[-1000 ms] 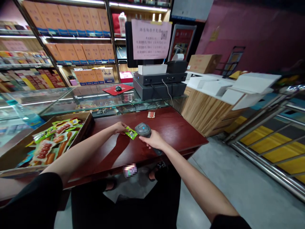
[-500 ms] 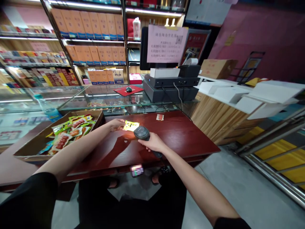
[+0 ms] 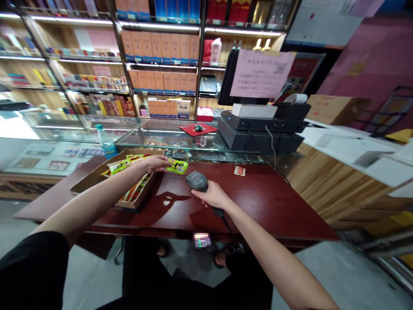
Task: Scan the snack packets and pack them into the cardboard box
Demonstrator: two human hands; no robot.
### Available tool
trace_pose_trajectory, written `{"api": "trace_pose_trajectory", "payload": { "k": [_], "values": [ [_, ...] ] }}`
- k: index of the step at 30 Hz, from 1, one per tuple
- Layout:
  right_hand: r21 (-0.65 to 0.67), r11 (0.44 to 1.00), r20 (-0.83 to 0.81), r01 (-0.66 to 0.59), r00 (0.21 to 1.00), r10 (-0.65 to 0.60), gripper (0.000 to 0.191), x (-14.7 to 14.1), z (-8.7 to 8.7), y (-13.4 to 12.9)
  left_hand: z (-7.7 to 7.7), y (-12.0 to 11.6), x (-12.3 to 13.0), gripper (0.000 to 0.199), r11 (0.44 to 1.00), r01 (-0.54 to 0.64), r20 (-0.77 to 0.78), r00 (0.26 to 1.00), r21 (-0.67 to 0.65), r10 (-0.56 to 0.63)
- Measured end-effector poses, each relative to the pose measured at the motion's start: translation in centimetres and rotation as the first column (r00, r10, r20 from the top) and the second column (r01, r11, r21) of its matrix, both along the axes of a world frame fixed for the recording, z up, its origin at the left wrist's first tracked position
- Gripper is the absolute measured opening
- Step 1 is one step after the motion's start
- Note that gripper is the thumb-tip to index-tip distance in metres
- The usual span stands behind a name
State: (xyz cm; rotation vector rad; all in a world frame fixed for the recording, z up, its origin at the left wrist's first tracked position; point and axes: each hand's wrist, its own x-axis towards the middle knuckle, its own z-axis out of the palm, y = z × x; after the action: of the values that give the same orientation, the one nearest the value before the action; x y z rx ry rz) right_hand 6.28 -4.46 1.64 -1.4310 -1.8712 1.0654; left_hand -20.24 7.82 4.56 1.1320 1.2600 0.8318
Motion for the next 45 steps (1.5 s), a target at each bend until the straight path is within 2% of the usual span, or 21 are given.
{"api": "trace_pose_trajectory", "payload": {
  "k": [6,9,13,18,21,25,28,32,37,41,43,45],
  "values": [
    [-0.017,0.994,-0.019,-0.108,0.994,0.108,0.032,-4.0,0.6,1.4,3.7,-0.4,-10.7,0.027,0.968,-0.241,0.093,0.968,0.071,0.234],
    [-0.032,0.988,-0.017,-0.152,0.988,0.151,0.031,-5.5,0.7,1.9,4.7,-1.2,-14.5,0.02,0.947,-0.307,0.125,0.947,0.096,0.295],
    [-0.025,0.984,-0.002,-0.178,0.984,0.178,0.032,-6.7,0.9,2.2,4.9,-2.3,-16.1,0.019,0.931,-0.354,0.114,0.932,0.089,0.344],
    [-0.003,0.984,-0.01,-0.178,0.984,0.178,0.031,-6.1,1.3,2.1,4.1,-2.1,-13.9,0.026,0.949,-0.306,0.097,0.949,0.074,0.298],
    [0.011,0.99,-0.022,-0.14,0.99,0.14,0.031,-4.3,1.5,1.9,3.4,-1.1,-11.0,0.029,0.972,-0.228,0.08,0.971,0.051,0.223],
    [0.015,0.999,-0.014,-0.036,0.999,0.036,0.032,-0.3,1.4,1.7,2.1,0.9,-5.4,0.028,0.996,-0.081,0.075,0.994,0.031,0.079],
    [-0.009,0.997,-0.017,0.072,0.997,-0.072,0.032,3.5,1.0,1.5,1.1,2.8,0.0,0.03,1.0,0.015,0.044,0.999,0.001,-0.015],
    [-0.067,0.974,-0.019,0.215,0.976,-0.217,0.031,9.1,0.6,1.3,-0.3,5.5,8.4,0.029,0.989,0.142,0.018,0.99,-0.043,-0.142],
    [-0.078,0.945,-0.001,0.317,0.948,-0.318,0.031,16.1,-0.1,1.5,-2.3,8.3,19.6,0.026,0.952,0.299,-0.032,0.953,-0.062,-0.301],
    [-0.093,0.9,0.048,0.425,0.905,-0.423,0.033,21.0,-1.1,2.0,-4.2,9.9,27.8,0.027,0.905,0.422,-0.117,0.898,-0.054,-0.425],
    [-0.096,0.884,0.039,0.457,0.89,-0.455,0.033,23.1,-1.5,2.2,-5.3,10.6,31.2,0.03,0.88,0.474,-0.264,0.849,0.002,-0.457],
    [-0.099,0.876,0.015,0.472,0.881,-0.473,0.032,24.7,-1.8,2.4,-6.4,11.2,34.0,0.038,0.814,0.563,-0.489,0.756,0.145,-0.435]
  ]
}}
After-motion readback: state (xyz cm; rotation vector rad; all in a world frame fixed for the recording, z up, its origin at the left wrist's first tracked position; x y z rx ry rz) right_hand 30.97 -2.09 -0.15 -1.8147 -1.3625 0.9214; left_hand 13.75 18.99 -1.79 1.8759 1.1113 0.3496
